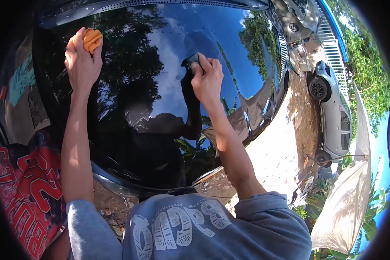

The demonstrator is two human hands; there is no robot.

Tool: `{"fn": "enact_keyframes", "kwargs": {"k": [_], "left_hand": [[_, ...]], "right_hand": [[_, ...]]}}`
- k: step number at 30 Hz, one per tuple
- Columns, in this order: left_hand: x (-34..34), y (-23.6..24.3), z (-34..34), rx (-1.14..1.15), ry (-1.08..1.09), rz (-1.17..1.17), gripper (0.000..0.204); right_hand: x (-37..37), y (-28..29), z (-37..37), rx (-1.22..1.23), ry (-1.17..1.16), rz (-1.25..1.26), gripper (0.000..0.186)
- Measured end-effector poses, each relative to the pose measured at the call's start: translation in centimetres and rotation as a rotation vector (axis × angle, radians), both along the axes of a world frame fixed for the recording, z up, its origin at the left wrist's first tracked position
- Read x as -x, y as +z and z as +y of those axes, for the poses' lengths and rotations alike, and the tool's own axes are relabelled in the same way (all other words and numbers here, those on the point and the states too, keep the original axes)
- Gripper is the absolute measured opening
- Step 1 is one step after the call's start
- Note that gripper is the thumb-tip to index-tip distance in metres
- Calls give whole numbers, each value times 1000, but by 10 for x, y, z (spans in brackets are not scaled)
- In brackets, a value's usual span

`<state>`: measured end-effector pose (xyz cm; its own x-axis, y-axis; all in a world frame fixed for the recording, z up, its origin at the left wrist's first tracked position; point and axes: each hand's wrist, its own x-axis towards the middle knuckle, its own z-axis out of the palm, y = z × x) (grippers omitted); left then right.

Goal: Sanding and cleaning the surface of a car hood using sandpaper and water.

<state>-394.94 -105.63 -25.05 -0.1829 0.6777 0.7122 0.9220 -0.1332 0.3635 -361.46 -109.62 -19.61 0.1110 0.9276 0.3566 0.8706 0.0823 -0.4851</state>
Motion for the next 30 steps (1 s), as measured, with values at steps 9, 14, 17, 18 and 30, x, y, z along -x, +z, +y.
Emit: {"fn": "enact_keyframes", "kwargs": {"k": [9, 14, 17, 18, 30], "left_hand": [[-20, 39, -11, 151, -17, -24, 53], [-155, 49, -58, 287, -170, 45, 55], [-238, 48, -49, 278, -335, 129, 65], [-259, 49, -40, 298, -351, 128, 66], [-230, 62, 42, 178, -510, 243, 64]], "right_hand": [[-99, 25, -45, -472, -98, 335, 30], [-236, 50, -180, -365, -339, 281, 34], [-259, 48, -254, -246, -651, 275, 36], [-259, 42, -267, -270, -688, 304, 38], [-242, 34, -240, -186, -447, 368, 40]]}}
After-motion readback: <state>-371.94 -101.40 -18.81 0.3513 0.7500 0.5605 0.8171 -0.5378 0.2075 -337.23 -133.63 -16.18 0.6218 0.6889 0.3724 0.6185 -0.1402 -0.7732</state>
